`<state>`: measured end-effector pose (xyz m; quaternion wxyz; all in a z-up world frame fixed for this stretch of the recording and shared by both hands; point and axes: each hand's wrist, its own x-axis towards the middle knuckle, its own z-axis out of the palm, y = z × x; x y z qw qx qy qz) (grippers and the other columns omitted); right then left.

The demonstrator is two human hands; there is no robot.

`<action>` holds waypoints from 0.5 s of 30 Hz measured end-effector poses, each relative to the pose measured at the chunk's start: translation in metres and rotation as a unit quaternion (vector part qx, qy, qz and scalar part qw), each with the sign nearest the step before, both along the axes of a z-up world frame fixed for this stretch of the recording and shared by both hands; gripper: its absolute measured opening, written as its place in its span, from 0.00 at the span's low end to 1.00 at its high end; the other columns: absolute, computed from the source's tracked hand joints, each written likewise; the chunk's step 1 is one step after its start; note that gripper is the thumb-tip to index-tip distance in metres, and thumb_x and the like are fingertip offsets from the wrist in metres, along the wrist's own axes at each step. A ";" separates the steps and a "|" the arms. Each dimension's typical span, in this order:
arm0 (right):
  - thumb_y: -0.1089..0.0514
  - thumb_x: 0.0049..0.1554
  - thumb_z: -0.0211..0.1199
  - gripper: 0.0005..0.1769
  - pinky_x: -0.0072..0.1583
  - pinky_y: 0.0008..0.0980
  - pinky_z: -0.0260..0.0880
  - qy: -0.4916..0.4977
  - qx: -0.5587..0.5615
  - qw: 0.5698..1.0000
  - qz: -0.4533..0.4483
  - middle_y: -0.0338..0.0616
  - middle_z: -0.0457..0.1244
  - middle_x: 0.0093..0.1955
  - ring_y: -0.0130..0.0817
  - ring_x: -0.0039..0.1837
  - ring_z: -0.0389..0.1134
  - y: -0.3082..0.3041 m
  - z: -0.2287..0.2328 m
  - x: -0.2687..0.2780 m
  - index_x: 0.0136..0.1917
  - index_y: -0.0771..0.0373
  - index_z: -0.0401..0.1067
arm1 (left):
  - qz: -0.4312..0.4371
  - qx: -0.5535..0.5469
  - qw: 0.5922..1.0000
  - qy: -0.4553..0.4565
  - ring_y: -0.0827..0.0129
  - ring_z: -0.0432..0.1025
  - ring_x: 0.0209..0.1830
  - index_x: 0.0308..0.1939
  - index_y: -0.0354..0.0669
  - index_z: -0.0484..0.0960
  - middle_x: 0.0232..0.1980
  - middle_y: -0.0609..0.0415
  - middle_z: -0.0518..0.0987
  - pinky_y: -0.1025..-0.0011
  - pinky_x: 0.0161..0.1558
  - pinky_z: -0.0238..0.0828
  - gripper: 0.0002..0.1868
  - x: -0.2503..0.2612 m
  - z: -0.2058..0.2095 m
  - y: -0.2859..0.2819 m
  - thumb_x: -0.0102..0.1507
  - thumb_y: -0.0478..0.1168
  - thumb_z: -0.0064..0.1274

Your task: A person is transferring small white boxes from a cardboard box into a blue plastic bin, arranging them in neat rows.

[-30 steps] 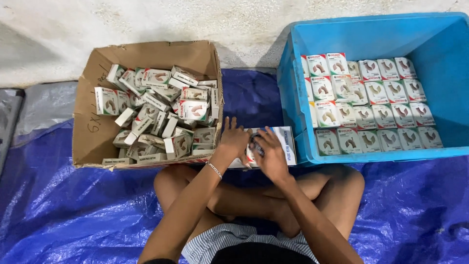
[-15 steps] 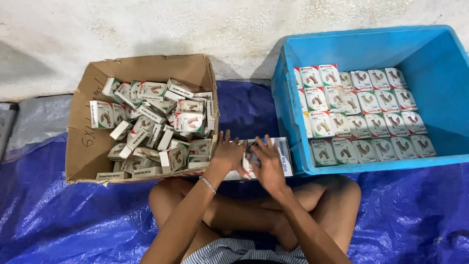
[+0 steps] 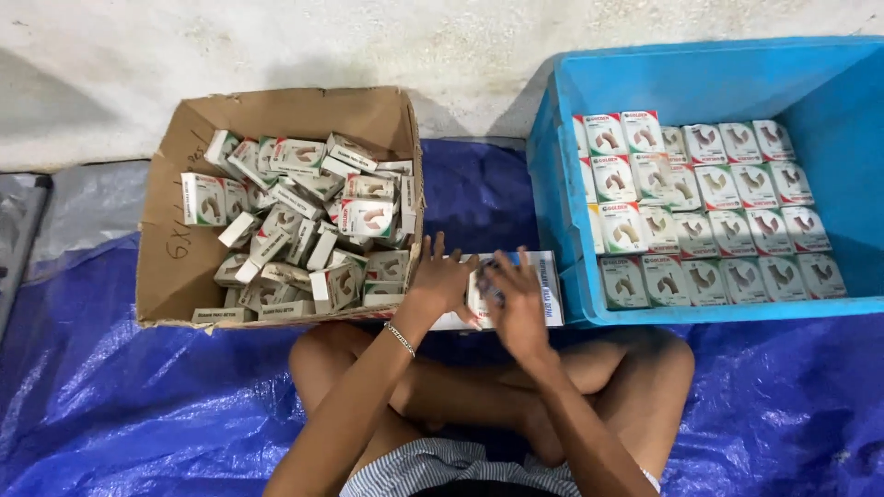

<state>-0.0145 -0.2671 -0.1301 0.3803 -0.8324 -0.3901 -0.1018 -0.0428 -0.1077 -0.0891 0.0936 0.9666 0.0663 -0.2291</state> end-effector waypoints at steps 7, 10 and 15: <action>0.56 0.41 0.74 0.18 0.71 0.57 0.55 -0.011 0.024 0.997 0.078 0.45 0.69 0.60 0.64 0.68 0.61 -0.028 -0.002 -0.010 0.47 0.56 0.80 | 0.001 -0.001 1.000 -0.001 0.31 0.42 0.77 0.72 0.54 0.65 0.71 0.43 0.68 0.35 0.73 0.27 0.61 -0.003 -0.003 0.003 0.37 0.67 0.70; 0.61 0.44 0.73 0.14 0.69 0.56 0.59 -0.007 -0.006 1.000 0.011 0.47 0.68 0.60 0.68 0.70 0.57 -0.024 0.009 0.002 0.46 0.58 0.80 | -0.001 -0.014 1.000 -0.007 0.30 0.42 0.77 0.71 0.54 0.65 0.70 0.42 0.68 0.35 0.72 0.26 0.60 -0.005 -0.002 0.001 0.39 0.65 0.71; 0.64 0.42 0.73 0.19 0.67 0.61 0.58 -0.022 0.002 1.000 0.009 0.50 0.69 0.56 0.72 0.69 0.57 0.000 -0.006 0.014 0.49 0.61 0.79 | -0.012 0.030 0.999 -0.022 0.31 0.39 0.78 0.71 0.54 0.66 0.72 0.41 0.66 0.37 0.73 0.24 0.57 -0.004 0.004 -0.001 0.40 0.64 0.70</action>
